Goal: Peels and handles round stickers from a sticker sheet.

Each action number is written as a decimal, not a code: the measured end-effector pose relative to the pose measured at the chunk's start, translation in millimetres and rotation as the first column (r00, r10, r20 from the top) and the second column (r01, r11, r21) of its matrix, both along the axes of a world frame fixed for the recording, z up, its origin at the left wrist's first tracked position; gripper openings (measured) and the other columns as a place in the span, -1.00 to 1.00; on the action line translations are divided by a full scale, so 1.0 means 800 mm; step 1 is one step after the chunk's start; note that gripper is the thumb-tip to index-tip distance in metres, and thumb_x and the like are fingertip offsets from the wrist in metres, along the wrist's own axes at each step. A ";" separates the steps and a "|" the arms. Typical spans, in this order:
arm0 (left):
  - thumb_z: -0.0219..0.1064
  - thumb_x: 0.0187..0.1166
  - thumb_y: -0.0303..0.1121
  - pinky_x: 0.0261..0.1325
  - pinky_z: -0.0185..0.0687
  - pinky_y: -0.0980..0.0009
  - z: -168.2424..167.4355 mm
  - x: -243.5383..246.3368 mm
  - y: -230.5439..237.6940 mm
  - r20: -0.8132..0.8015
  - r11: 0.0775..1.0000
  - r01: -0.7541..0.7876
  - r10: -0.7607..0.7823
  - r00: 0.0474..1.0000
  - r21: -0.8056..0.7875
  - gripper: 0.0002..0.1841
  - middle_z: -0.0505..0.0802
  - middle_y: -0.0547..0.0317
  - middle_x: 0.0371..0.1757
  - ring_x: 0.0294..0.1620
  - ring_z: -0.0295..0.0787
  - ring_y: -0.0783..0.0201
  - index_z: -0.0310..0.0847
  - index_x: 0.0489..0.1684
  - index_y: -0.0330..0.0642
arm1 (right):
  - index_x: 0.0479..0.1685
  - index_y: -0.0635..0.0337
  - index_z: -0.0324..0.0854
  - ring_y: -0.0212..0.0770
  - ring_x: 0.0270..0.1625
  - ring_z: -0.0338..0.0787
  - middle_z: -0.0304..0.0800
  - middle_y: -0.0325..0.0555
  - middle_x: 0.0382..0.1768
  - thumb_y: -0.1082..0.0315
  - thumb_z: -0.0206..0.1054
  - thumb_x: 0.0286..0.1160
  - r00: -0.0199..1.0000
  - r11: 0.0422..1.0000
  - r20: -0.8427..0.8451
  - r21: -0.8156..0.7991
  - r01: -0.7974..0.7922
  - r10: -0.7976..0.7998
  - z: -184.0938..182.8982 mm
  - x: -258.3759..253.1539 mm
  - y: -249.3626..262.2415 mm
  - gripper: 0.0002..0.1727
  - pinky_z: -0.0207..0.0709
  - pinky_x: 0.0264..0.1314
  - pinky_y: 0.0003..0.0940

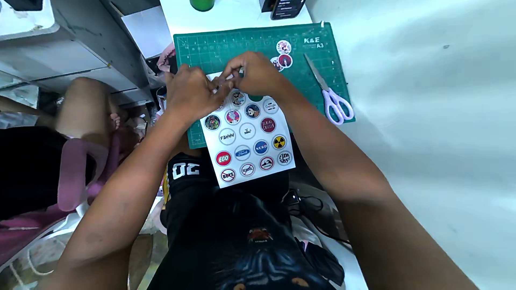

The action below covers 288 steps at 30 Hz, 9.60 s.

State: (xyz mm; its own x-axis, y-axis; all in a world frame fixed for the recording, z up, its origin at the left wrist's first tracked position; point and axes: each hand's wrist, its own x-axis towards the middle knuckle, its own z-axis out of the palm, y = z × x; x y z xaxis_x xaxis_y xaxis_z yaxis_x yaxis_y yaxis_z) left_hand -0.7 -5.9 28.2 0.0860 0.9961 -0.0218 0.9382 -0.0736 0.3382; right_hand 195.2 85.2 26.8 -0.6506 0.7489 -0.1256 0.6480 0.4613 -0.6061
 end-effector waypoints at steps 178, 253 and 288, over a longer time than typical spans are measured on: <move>0.50 0.57 -0.23 0.07 0.87 0.44 0.004 -0.122 -0.249 0.895 0.969 0.195 0.052 0.443 -0.153 -0.75 0.96 0.18 0.00 -0.06 0.92 0.34 0.89 0.05 -0.13 | 0.51 -0.48 0.65 0.26 0.75 0.22 0.27 -0.18 0.80 -0.11 -0.01 0.83 0.979 0.894 0.197 0.445 -0.040 -0.055 -0.005 0.069 -0.050 -0.55 0.13 0.57 0.48; 0.39 0.63 -0.10 0.44 0.39 -0.34 0.004 -0.026 0.007 -0.030 0.993 0.020 -0.016 0.999 0.119 -0.58 0.88 -0.05 0.19 0.29 0.77 -0.13 0.73 0.36 -0.07 | 0.65 -0.29 0.50 0.09 0.81 0.18 0.34 -0.31 0.77 0.02 -0.08 0.82 0.964 0.879 0.080 0.436 0.193 -0.252 -0.044 0.095 -0.142 -0.49 0.07 0.66 0.31; 0.32 0.69 -0.24 0.38 0.64 0.27 -0.052 -0.067 -0.027 0.368 0.957 -0.118 0.013 0.930 0.264 -0.73 0.80 0.04 0.29 0.26 0.76 0.20 0.81 0.17 -0.14 | 0.36 -0.32 0.73 -0.05 0.32 0.58 0.71 -0.25 0.25 -0.17 0.41 0.42 0.998 0.943 -0.066 0.333 0.001 0.022 -0.040 -0.036 -0.008 -0.49 0.29 0.33 0.15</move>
